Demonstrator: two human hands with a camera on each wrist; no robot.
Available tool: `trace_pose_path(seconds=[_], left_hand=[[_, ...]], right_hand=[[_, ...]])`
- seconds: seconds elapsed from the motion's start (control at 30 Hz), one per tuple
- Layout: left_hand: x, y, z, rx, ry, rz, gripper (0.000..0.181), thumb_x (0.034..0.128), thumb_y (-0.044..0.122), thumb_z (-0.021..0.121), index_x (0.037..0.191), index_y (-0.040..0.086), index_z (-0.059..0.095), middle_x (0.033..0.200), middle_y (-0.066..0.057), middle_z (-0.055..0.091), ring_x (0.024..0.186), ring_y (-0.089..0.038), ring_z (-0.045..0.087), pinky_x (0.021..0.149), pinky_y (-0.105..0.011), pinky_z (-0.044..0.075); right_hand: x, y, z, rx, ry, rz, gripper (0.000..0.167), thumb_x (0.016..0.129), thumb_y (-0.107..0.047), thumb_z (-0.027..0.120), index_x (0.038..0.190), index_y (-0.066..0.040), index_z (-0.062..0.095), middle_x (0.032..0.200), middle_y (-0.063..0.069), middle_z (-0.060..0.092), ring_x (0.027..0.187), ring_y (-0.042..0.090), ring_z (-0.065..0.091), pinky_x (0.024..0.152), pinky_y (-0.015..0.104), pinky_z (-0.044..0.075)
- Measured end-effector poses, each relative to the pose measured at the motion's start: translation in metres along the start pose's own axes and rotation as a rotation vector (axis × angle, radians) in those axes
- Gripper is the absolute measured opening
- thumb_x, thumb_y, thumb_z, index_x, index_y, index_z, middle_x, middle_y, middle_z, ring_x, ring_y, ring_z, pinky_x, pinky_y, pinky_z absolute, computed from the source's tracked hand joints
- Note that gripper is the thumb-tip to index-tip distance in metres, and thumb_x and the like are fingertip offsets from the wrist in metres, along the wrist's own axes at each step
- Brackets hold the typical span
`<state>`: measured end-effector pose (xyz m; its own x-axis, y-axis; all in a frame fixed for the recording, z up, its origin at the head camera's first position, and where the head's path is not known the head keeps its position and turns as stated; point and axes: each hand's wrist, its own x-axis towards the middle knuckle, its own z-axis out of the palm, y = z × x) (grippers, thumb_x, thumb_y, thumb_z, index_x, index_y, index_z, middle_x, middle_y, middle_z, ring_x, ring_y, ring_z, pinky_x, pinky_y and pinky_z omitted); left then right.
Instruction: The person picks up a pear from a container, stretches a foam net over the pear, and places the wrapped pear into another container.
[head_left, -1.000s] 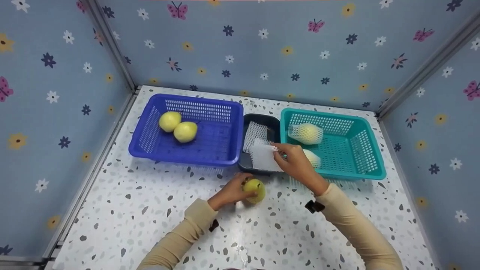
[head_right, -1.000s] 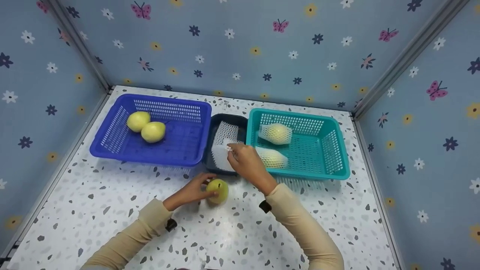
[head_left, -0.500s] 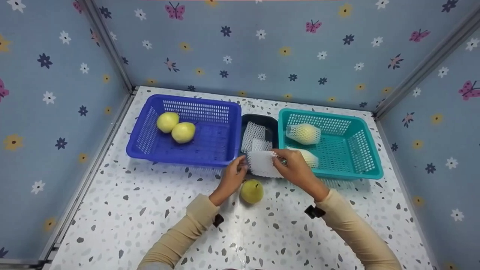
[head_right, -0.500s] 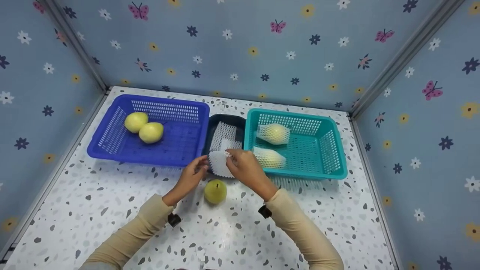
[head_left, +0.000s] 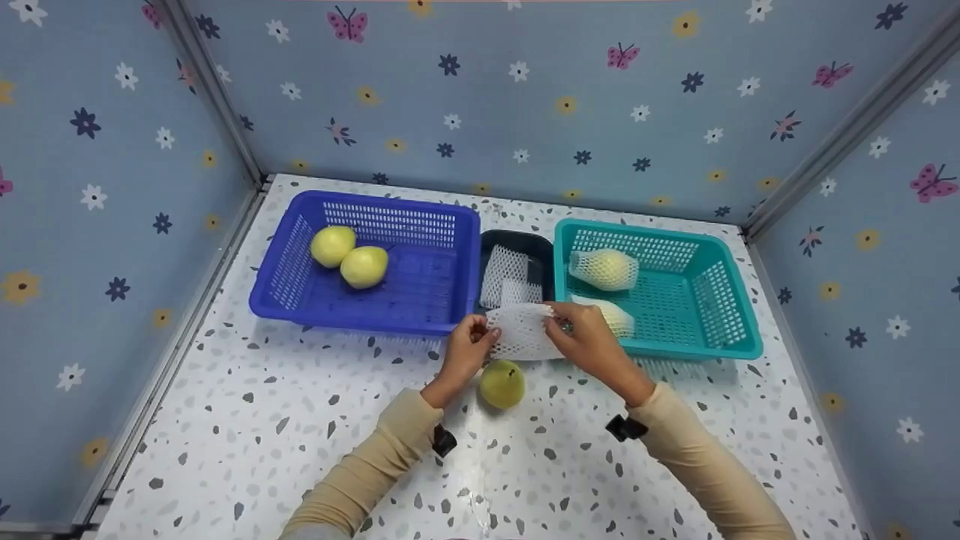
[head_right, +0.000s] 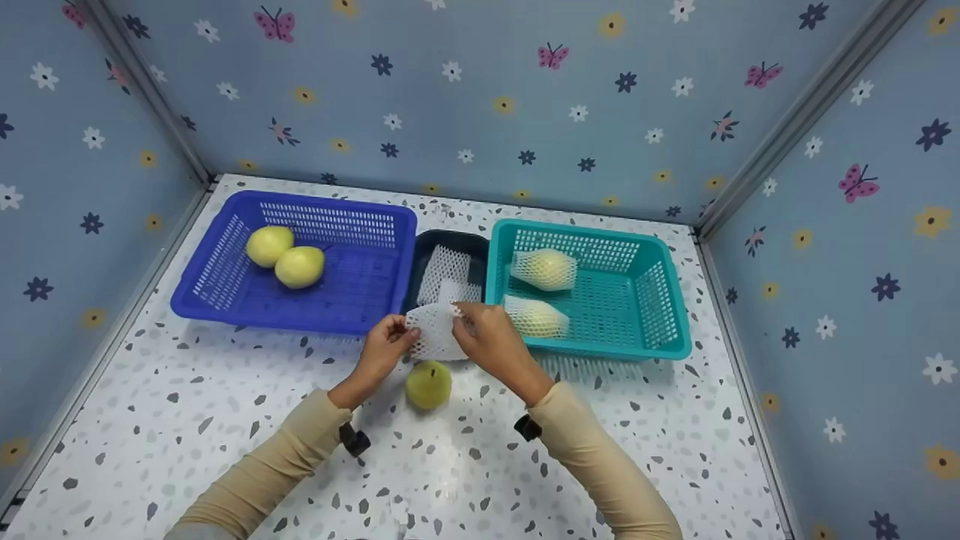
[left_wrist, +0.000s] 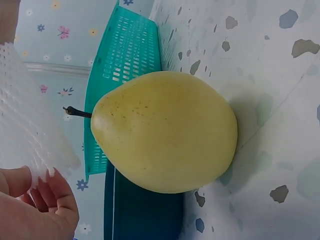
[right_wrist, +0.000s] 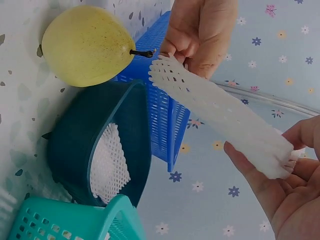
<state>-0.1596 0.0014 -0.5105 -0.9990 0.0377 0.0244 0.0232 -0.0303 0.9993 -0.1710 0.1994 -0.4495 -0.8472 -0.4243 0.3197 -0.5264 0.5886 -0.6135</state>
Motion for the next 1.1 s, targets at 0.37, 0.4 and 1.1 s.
trace_pose_path(seconds=[0.37,0.4,1.1], left_hand=[[0.017,-0.046,0.003,-0.140,-0.060,0.064,0.008,0.0920,-0.007,0.048,0.095,-0.003,0.042,0.090,-0.012,0.053,0.082,-0.016,0.052,0.071,-0.027,0.046],[0.021,-0.057,0.004,-0.156,-0.061,0.097,0.009,0.0929,-0.004,0.050,0.096,0.001,0.043,0.090,-0.009,0.052,0.083,-0.015,0.051,0.070,-0.026,0.046],[0.011,-0.018,0.004,-0.607,-0.175,-0.131,0.011,0.1010,-0.004,0.031,0.103,0.006,0.035,0.104,-0.003,0.045,0.093,-0.012,0.049,0.077,-0.025,0.045]], right_hand=[[-0.001,0.000,0.000,0.025,0.009,-0.002,0.019,0.092,0.000,0.056,0.106,-0.001,0.070,0.091,0.007,0.069,0.069,0.009,0.057,0.059,0.027,0.050],[-0.001,0.000,0.000,0.030,0.011,-0.002,0.019,0.091,0.000,0.056,0.105,-0.001,0.070,0.088,0.006,0.069,0.067,0.009,0.056,0.058,0.027,0.049],[-0.007,0.032,0.026,0.852,0.207,0.580,0.032,0.103,-0.026,0.042,0.101,-0.004,0.065,0.093,0.006,0.064,0.084,0.016,0.060,0.075,0.029,0.050]])
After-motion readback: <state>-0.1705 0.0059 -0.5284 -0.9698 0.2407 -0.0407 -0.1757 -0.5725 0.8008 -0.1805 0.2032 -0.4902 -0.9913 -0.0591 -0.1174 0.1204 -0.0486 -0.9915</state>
